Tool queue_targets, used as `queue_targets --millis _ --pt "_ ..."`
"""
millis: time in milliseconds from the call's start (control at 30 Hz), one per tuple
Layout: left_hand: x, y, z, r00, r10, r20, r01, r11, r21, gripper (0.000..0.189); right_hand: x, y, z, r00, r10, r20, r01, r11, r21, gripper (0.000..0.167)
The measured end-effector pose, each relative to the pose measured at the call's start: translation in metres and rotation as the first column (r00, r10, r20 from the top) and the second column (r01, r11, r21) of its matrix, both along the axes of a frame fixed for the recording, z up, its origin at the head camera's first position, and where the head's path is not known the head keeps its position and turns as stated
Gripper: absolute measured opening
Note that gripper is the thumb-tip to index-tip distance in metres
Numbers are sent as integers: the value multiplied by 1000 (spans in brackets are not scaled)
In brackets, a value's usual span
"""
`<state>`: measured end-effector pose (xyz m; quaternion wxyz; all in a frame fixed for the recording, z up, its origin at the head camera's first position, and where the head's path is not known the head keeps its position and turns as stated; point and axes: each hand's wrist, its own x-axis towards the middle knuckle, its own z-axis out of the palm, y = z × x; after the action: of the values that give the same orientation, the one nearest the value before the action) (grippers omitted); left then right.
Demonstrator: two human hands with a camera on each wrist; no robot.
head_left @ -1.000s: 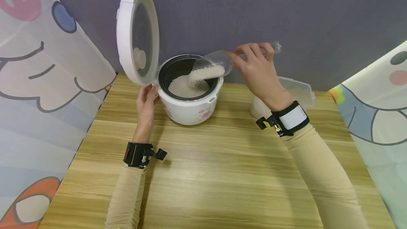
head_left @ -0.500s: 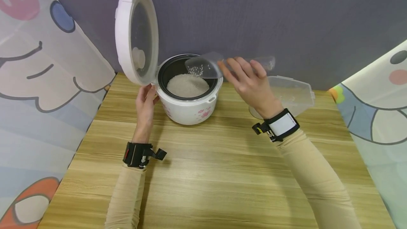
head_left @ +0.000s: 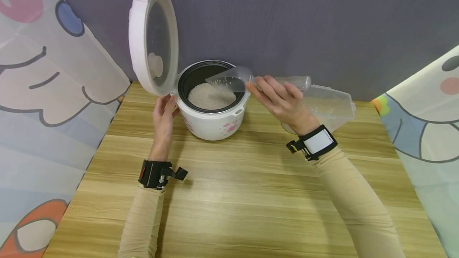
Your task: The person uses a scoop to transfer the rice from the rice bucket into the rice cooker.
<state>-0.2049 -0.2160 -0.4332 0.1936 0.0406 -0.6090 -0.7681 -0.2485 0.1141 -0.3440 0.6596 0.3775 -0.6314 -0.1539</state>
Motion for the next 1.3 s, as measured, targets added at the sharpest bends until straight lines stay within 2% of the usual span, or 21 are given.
queue_targets --millis 167,333,500,633,700,800,867,1033,1100,1133,1300 --pt "0 -1 0 1000 8 -3 -8 1000 11 33 0 1 -3 999 -32 30 31 998 52 67" --pt "0 0 0 1000 1 7 -1 1000 3 36 -2 -1 -7 999 8 34 -6 999 -49 70" --pt "0 0 0 1000 -1 12 1 1000 -3 38 -3 -1 -9 999 22 29 -19 994 -107 59" --pt "0 0 1 1000 -1 12 1 1000 -3 38 -2 0 -11 991 66 119 -45 984 -171 50" --pt "1 0 1 1000 -2 13 2 1000 -5 39 -1 0 -13 974 114 198 -67 971 -227 48" --pt "1 0 0 1000 0 9 0 1000 -6 38 2 0 -15 931 181 315 -76 945 -318 46" --pt "1 0 0 1000 -2 1 2 1000 -9 39 4 0 -15 892 237 385 -77 919 -386 42" --pt "1 -1 0 1000 -6 -4 5 1000 -12 39 11 6 -13 764 379 523 -49 842 -538 29" --pt "1 -1 0 1000 -6 -4 6 1000 -10 38 15 11 -12 714 409 568 -15 821 -571 28" --pt "1 0 0 1000 -8 -4 8 1000 -10 38 17 14 -12 696 420 582 1 810 -586 28" --pt "1 0 0 1000 -5 -2 5 1000 -9 37 24 33 -10 612 436 660 79 796 -600 30"
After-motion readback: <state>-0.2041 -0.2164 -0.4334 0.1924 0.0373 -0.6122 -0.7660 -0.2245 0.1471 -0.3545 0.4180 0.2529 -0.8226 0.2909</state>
